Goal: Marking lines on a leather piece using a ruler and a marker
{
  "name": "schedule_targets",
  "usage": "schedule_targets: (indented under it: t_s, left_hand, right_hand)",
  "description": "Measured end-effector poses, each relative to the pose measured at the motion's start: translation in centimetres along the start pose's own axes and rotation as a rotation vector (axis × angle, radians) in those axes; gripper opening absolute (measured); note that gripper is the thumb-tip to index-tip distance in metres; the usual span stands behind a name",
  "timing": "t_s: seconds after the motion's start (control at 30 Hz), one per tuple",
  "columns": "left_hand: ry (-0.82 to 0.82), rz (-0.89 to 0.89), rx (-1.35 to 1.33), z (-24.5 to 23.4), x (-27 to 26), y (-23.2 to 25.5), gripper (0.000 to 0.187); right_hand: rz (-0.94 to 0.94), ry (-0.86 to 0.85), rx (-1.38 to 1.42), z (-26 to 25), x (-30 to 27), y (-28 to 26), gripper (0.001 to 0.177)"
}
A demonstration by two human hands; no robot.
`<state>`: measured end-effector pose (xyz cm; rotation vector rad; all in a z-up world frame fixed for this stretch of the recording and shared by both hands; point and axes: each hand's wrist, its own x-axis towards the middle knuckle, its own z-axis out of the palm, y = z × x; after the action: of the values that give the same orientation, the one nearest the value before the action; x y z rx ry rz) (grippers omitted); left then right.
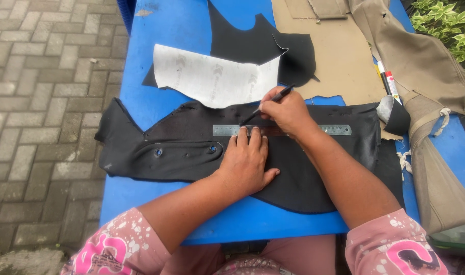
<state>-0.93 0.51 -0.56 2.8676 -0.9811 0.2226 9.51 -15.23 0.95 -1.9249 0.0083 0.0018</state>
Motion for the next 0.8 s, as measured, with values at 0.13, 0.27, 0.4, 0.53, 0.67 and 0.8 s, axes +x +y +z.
schedule_targets:
  t_s: [0.13, 0.27, 0.4, 0.53, 0.67, 0.8]
  left_hand:
    - [-0.002, 0.006, 0.008, 0.1, 0.1, -0.1, 0.085]
    - [0.012, 0.018, 0.023, 0.7, 0.2, -0.1, 0.086]
    - [-0.009, 0.002, 0.02, 1.1, 0.6, -0.6, 0.087]
    - [-0.015, 0.004, 0.027, 0.7, 0.6, -0.3, 0.087]
    - [0.007, -0.001, 0.041, 0.0, 0.3, 0.0, 0.084]
    - [-0.043, 0.005, -0.063, -0.1, 0.1, 0.3, 0.09]
  right_hand:
    - [0.024, 0.047, -0.018, -4.6, 0.2, 1.4, 0.011]
    - [0.058, 0.145, -0.1, -9.8, -1.1, 1.3, 0.012]
    - [0.051, 0.2, -0.155, -13.6, -1.6, 1.4, 0.013]
    - [-0.006, 0.256, -0.225, -14.8, -1.4, 1.9, 0.012]
    - [-0.04, 0.239, -0.379, -13.6, -1.7, 1.2, 0.012]
    - [-0.244, 0.222, -0.095, -8.5, -2.9, -0.1, 0.013]
